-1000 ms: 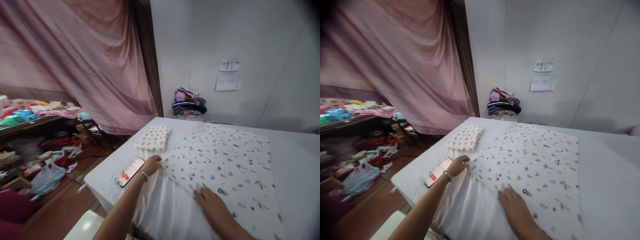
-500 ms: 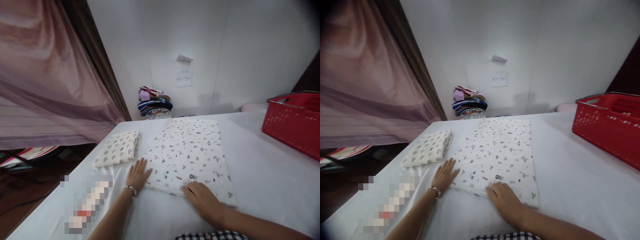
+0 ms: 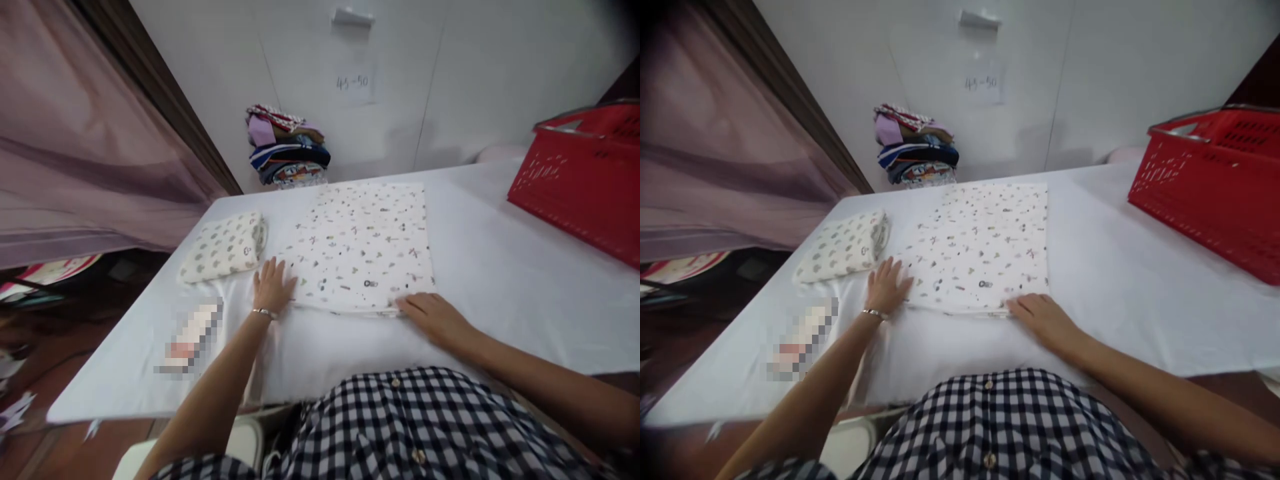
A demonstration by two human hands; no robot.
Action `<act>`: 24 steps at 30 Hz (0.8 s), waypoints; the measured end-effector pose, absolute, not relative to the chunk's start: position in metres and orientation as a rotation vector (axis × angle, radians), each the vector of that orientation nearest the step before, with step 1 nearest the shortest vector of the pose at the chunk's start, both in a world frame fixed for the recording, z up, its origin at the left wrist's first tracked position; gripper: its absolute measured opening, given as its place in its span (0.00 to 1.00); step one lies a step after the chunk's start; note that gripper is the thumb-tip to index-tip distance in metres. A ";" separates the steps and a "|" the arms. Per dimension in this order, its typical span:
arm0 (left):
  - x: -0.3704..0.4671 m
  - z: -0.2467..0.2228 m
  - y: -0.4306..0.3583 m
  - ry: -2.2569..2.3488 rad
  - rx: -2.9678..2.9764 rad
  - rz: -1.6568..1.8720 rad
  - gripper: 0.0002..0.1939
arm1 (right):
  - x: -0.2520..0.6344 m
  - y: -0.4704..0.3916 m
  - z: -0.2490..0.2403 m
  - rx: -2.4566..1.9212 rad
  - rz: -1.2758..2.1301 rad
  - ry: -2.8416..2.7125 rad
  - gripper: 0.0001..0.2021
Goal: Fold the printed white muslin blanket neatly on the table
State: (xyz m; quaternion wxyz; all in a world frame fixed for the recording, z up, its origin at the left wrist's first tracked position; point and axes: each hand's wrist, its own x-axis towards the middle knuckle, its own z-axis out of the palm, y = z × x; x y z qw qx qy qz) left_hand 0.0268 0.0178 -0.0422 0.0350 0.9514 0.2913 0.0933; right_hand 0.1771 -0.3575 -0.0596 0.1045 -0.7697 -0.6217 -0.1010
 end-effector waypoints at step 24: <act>0.111 -0.046 -0.189 -0.013 2.685 0.181 0.11 | 0.211 -0.376 -0.055 -2.073 -0.106 -1.267 0.22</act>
